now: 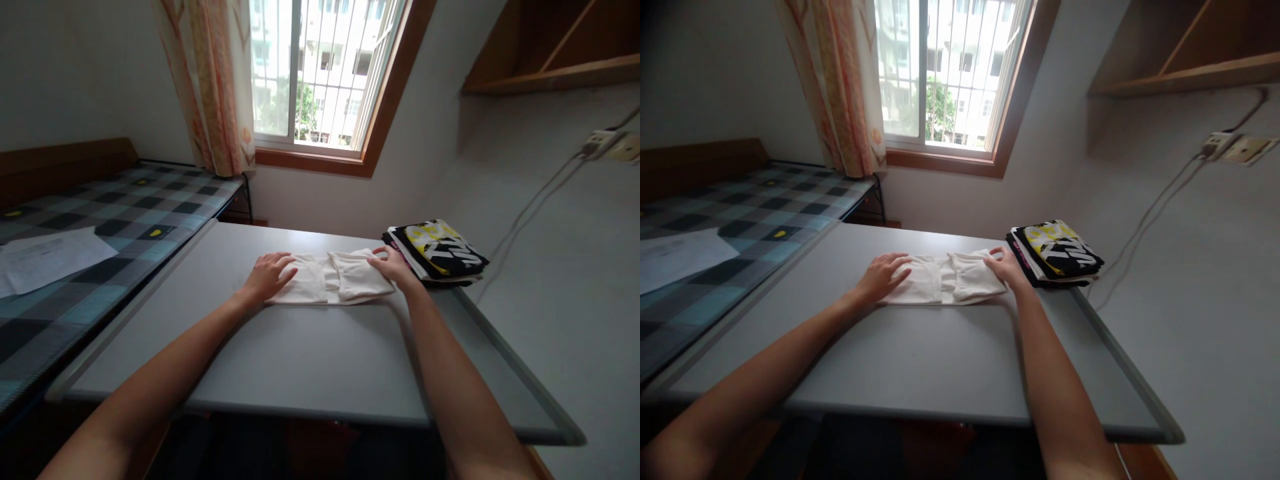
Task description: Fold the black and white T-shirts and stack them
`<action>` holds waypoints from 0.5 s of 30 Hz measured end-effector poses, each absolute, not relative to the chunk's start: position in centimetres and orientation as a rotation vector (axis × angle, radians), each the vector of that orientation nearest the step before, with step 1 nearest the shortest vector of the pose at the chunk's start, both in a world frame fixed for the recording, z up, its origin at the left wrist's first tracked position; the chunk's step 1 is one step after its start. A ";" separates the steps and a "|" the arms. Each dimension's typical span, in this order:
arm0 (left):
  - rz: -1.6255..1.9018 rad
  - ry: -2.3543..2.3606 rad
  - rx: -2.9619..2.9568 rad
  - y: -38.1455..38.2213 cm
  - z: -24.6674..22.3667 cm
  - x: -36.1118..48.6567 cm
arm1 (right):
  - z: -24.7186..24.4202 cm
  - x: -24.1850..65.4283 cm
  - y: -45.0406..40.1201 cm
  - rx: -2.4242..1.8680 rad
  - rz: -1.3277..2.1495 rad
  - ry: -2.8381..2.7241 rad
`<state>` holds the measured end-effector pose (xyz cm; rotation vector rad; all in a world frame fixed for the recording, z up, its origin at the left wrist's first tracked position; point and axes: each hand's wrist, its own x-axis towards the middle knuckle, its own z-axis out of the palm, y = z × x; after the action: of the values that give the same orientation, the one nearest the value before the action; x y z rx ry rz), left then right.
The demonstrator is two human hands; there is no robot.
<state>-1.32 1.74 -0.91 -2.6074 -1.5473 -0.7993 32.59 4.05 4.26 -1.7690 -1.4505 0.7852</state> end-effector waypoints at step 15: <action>-0.954 -1.675 -2.828 2.2 -2.1 -0.6 | 3.8 25.9 3.7 -1.608 0.437 -2.095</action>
<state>-0.61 2.23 -2.09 -2.8282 -1.6748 -0.9544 25.91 3.74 3.79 -1.6076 -2.0948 0.4374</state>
